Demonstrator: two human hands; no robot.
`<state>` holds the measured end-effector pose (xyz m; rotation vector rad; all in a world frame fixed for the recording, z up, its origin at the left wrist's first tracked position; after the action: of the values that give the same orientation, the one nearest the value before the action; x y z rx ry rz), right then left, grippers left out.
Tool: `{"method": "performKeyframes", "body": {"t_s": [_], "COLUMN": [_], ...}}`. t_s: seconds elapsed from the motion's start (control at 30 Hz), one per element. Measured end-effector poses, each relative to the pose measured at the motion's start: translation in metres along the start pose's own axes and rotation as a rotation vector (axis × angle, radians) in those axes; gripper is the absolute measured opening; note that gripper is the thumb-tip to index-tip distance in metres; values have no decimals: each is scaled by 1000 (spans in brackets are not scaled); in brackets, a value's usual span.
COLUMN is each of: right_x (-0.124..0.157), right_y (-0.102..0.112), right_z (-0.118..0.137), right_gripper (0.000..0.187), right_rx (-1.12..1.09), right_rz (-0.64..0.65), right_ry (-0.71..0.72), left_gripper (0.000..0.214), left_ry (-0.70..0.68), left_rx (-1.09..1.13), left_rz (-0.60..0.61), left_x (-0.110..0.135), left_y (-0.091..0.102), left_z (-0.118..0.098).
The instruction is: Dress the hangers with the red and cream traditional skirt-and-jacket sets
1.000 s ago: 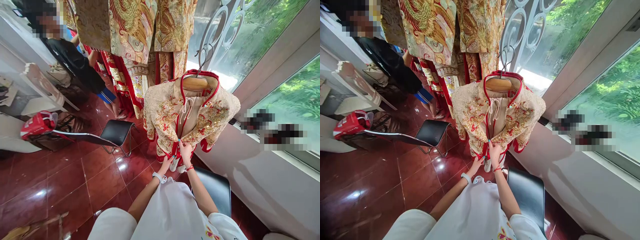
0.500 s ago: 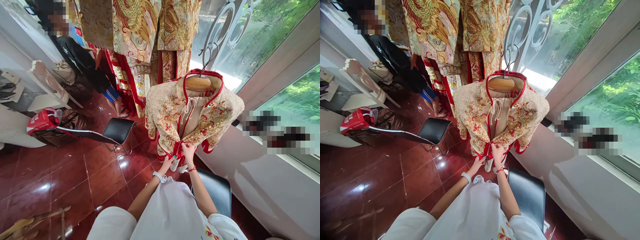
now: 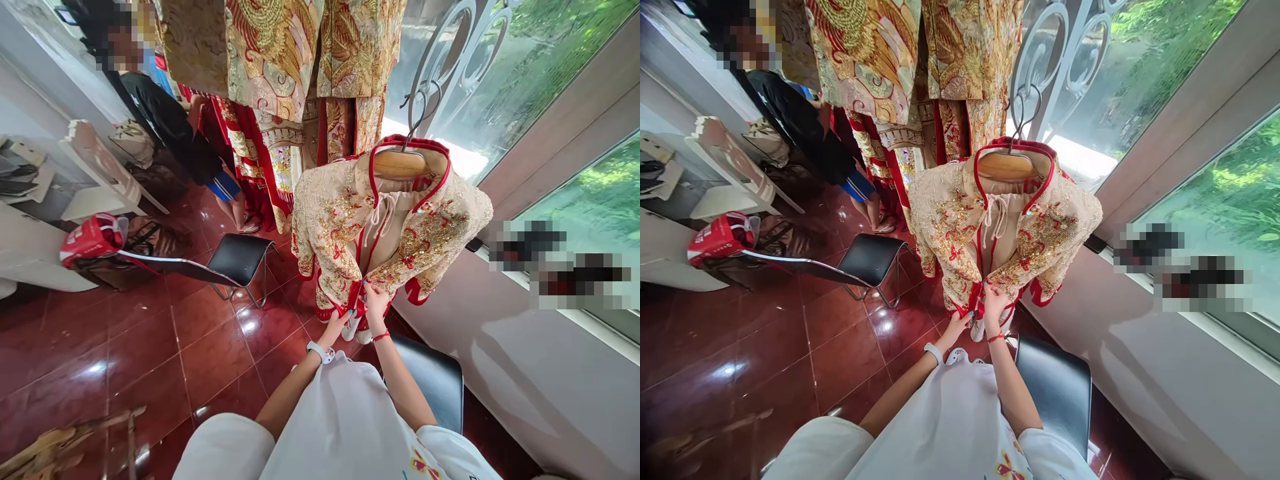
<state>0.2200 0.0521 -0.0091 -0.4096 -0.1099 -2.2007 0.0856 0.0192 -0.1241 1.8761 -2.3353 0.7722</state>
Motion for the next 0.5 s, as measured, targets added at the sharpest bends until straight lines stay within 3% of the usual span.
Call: {"method": "performKeyframes", "body": {"t_s": [0.3,0.5], "right_x": [-3,5], "right_y": [-27,-24], "right_z": [-6,-4], "right_gripper": [23,29], "right_rx": [-138,-153], "right_rz": [-133,8], "right_ry": [-116,-125], "left_gripper": [51,50], "left_ry": [-26,-10], "left_rx": [-3,3], "left_rz": [-8,-32], "left_x": [4,3], "left_y": [-4,2], "left_z": [-9,-6]}}
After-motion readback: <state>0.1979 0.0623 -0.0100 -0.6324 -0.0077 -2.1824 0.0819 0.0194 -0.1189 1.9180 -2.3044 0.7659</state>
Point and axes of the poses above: each hand's wrist, its own x-axis away from the middle knuckle, its own y-axis out of the back of the hand, z = x × y, the point moved 5 cm from there along -x, towards the middle knuckle, and after that the axes turned 5 degrees about z, right-handed, at the moved point
